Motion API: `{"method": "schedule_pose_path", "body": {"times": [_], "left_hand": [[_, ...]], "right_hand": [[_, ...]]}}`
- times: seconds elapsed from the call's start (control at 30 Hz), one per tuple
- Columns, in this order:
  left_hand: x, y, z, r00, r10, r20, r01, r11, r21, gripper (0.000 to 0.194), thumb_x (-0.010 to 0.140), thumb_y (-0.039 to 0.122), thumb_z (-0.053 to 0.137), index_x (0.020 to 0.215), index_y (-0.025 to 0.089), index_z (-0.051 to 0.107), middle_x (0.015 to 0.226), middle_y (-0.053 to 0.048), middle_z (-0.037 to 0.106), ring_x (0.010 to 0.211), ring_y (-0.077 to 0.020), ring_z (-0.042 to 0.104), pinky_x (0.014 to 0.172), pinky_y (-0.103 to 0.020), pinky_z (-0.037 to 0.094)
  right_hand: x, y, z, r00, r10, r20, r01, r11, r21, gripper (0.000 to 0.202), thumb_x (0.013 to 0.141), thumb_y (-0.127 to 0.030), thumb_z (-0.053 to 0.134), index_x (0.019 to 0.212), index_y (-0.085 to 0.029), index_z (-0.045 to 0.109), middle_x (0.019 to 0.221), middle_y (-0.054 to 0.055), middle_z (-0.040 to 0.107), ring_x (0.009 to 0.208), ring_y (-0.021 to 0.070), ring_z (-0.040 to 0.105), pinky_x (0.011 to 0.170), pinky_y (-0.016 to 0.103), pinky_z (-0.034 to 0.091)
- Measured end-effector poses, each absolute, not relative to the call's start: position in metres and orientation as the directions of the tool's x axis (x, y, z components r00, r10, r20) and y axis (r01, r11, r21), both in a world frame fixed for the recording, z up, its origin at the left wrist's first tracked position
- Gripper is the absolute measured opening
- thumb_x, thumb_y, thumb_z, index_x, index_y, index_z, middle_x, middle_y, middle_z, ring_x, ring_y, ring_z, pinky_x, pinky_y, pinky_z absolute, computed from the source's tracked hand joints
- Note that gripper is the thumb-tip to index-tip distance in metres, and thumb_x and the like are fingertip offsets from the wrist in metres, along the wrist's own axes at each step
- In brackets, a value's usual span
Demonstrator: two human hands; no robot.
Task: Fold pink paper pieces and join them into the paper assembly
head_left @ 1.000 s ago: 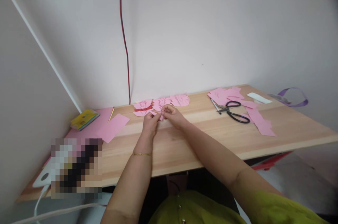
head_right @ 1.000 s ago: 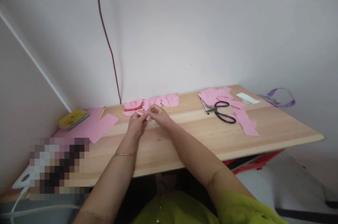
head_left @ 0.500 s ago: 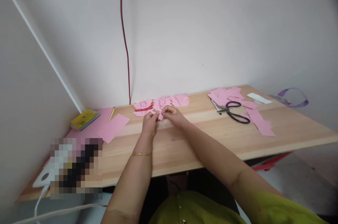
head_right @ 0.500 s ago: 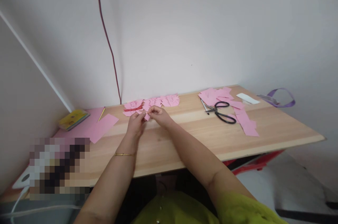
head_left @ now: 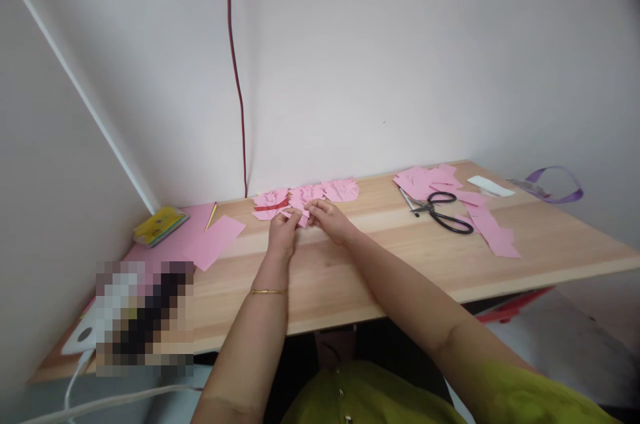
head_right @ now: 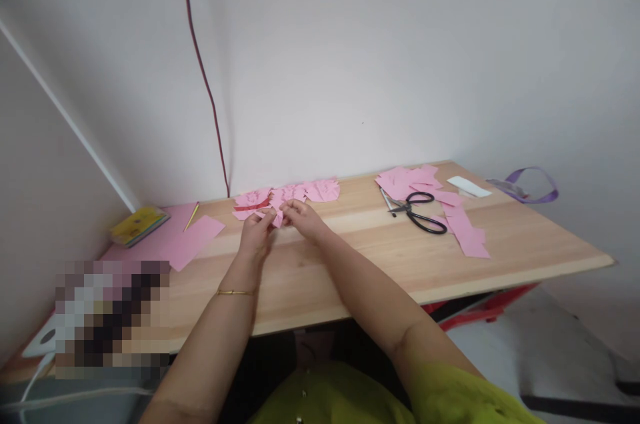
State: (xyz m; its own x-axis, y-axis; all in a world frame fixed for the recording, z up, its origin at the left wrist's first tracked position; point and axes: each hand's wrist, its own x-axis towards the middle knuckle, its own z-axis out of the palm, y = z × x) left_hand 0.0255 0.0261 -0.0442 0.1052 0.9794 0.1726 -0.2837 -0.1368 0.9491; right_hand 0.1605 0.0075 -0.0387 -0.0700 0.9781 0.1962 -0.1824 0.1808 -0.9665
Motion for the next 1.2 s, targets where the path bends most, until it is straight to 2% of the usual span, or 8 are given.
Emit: {"method": "schedule_pose_path", "body": {"times": [0.1,0.4,0.63,0.83,1.0,1.2], "left_hand": [[0.0252,0.0254,-0.0433,0.102,0.978,0.179,-0.243,-0.150,0.958,0.024,0.066,0.036,0.070,0.067,0.014,0.058,0.063,0.000,0.056,0.061,-0.0104,0.052,0.063,-0.023,0.040],[0.0249,0.0233,-0.0413,0.142,0.960,0.239,-0.189,-0.211,0.959,0.021,0.068,0.030,0.067,0.062,0.015,0.055,0.061,0.002,0.051,0.058,-0.0083,0.045,0.058,-0.021,0.036],[0.0264,0.0253,-0.0426,0.180,0.967,0.178,-0.354,-0.105,0.929,0.021,0.064,0.030,0.071,0.064,0.015,0.056,0.060,0.002,0.053,0.058,-0.0091,0.048,0.060,-0.022,0.039],[0.0273,0.0264,-0.0438,0.194,0.969,0.152,-0.400,-0.064,0.914,0.021,0.064,0.031,0.071,0.065,0.015,0.058,0.062,0.001,0.057,0.060,-0.0099,0.051,0.061,-0.023,0.039],[0.0293,0.0277,-0.0470,0.146,0.980,0.132,-0.383,-0.067,0.921,0.022,0.064,0.032,0.071,0.066,0.015,0.057,0.061,0.002,0.057,0.059,-0.0098,0.052,0.061,-0.023,0.040],[0.0282,0.0263,-0.0456,0.124,0.983,0.136,-0.279,-0.097,0.956,0.024,0.063,0.033,0.072,0.066,0.015,0.057,0.061,0.001,0.056,0.059,-0.0100,0.052,0.060,-0.023,0.040]], "right_hand": [[0.1615,0.0050,-0.0355,-0.082,0.975,0.205,-0.085,0.198,-0.977,0.027,0.079,-0.045,0.054,0.078,-0.018,0.054,0.061,-0.003,0.056,0.059,0.0098,0.051,0.061,0.024,0.040],[0.1640,0.0004,-0.0304,-0.086,0.952,0.295,0.117,0.304,-0.946,0.021,0.078,-0.037,0.056,0.074,-0.017,0.052,0.063,-0.003,0.054,0.061,0.0104,0.051,0.062,0.024,0.039],[0.1652,0.0021,-0.0315,-0.133,0.954,0.267,-0.007,0.269,-0.963,0.025,0.078,-0.042,0.057,0.076,-0.016,0.053,0.063,-0.003,0.055,0.060,0.0098,0.050,0.062,0.024,0.038],[0.1622,0.0043,-0.0345,-0.128,0.971,0.203,-0.131,0.186,-0.974,0.031,0.077,-0.046,0.056,0.073,-0.016,0.053,0.060,-0.003,0.055,0.056,0.0084,0.047,0.059,0.023,0.037],[0.1608,0.0029,-0.0340,-0.092,0.969,0.230,-0.034,0.228,-0.973,0.028,0.076,-0.045,0.058,0.075,-0.017,0.052,0.059,-0.004,0.053,0.056,0.0086,0.047,0.059,0.023,0.037],[0.1600,0.0040,-0.0356,-0.059,0.967,0.247,0.023,0.248,-0.968,0.024,0.076,-0.041,0.058,0.078,-0.018,0.052,0.060,-0.005,0.051,0.056,0.0092,0.047,0.058,0.023,0.038]]}}
